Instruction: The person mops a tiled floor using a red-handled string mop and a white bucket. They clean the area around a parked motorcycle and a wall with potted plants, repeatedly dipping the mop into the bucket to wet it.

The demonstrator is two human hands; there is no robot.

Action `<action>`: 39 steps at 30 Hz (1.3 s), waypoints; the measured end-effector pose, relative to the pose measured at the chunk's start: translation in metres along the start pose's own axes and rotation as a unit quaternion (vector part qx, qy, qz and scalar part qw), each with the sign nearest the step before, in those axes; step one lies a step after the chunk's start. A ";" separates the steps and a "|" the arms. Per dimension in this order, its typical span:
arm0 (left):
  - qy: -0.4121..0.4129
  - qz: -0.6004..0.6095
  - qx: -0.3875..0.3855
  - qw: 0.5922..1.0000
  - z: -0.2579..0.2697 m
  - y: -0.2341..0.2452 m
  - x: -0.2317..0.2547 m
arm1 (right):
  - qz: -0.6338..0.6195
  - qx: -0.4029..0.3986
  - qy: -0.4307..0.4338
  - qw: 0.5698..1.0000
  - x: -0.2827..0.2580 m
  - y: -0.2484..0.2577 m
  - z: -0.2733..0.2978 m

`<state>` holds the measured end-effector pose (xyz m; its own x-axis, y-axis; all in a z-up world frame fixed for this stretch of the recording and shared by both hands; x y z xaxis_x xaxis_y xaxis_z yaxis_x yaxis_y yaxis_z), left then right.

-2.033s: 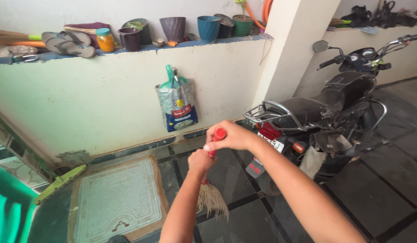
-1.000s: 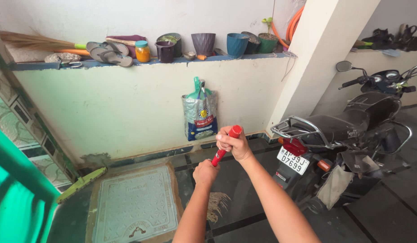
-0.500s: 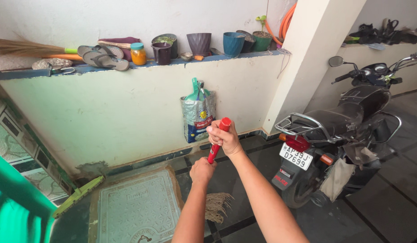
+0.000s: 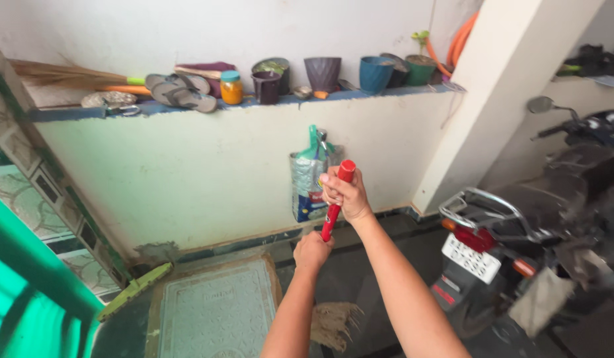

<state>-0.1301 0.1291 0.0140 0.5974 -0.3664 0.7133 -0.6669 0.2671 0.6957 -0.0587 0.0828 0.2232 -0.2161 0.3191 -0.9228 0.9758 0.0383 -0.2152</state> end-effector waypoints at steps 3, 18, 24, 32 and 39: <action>-0.019 0.000 0.013 1.000 -0.022 -0.001 -0.007 | -0.007 0.008 -0.006 1.000 0.008 0.009 -0.018; -0.019 0.003 -0.060 0.998 -0.097 -0.022 -0.025 | 0.384 0.200 -0.114 0.894 -0.026 0.048 -0.077; 0.017 -0.033 -0.075 0.997 -0.113 -0.008 -0.081 | 0.422 0.124 -0.119 0.890 0.023 -0.004 -0.071; 0.109 -0.053 -0.011 0.993 -0.092 0.054 -0.189 | 0.430 -0.042 -0.060 0.900 0.067 -0.104 -0.063; 0.186 -0.093 0.070 0.976 -0.063 0.142 -0.265 | 0.399 -0.175 -0.001 0.900 0.095 -0.191 -0.083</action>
<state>-0.3549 0.3206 -0.0711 0.8170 -0.0404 0.5752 -0.5700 0.0937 0.8163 -0.2632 0.1843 0.2034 0.5589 0.3745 -0.7399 0.7711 0.0935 0.6298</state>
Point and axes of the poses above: each hand's wrist, its own z-axis away from the middle knuckle, its own y-axis out of the back of the hand, x = y × z, the point moved 7 cm from there along -z, towards the middle knuckle, and after that the axes turned 12 degrees about -y, right-handed, at the moved point
